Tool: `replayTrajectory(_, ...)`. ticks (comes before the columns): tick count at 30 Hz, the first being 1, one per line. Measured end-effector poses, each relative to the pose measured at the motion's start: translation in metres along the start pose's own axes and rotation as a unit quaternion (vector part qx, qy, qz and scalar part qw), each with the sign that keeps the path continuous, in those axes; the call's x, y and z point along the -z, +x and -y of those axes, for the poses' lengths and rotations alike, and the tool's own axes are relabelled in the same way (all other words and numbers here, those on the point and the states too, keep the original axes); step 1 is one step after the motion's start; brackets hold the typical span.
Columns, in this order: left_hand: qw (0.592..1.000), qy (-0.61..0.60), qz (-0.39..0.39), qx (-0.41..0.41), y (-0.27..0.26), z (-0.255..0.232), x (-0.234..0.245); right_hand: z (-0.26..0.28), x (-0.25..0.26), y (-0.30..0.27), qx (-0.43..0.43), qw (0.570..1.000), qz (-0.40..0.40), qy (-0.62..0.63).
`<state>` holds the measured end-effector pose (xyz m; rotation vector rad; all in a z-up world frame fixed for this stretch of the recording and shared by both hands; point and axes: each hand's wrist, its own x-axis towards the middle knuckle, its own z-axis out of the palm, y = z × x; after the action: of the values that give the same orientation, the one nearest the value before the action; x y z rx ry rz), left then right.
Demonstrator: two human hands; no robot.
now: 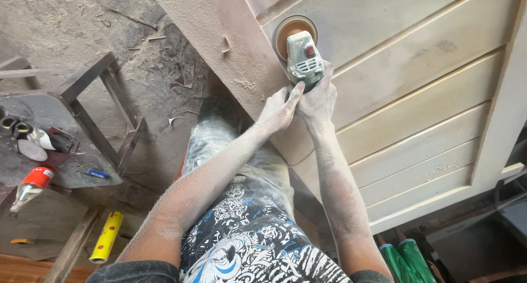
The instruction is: The person uses an orbital sander to smooth the surface of a large wooden door or panel. They move the sander across the flat panels and along the edges while supporting the workpiece with their other hand.
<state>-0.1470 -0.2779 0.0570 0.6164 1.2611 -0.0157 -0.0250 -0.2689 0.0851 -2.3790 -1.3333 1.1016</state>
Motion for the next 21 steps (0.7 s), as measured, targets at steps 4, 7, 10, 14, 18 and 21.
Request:
replayTrajectory(4,0.999,0.004,-0.018,-0.029,0.005,-0.001,0.003,0.011,0.001,0.007,-0.005,1.0,0.012,0.005)
replayTrajectory(7,0.999,0.001,-0.034,-0.029,0.007,-0.004,0.008,0.024,0.001,0.013,-0.005,1.0,0.012,-0.004)
replayTrajectory(10,0.998,-0.013,-0.047,-0.033,0.01,-0.013,0.022,0.044,-0.003,0.027,-0.011,1.0,0.014,-0.009)
replayTrajectory(14,0.992,-0.023,-0.092,-0.085,0.008,-0.026,0.041,0.066,-0.007,0.042,-0.02,0.999,0.029,-0.011)
replayTrajectory(18,0.995,-0.026,-0.047,-0.082,-0.003,-0.038,0.06,0.072,-0.009,0.047,-0.015,0.999,0.02,-0.02)
replayTrajectory(21,0.989,0.033,-0.004,-0.141,-0.019,-0.046,0.074,0.059,-0.004,0.041,-0.014,0.999,0.006,-0.049)
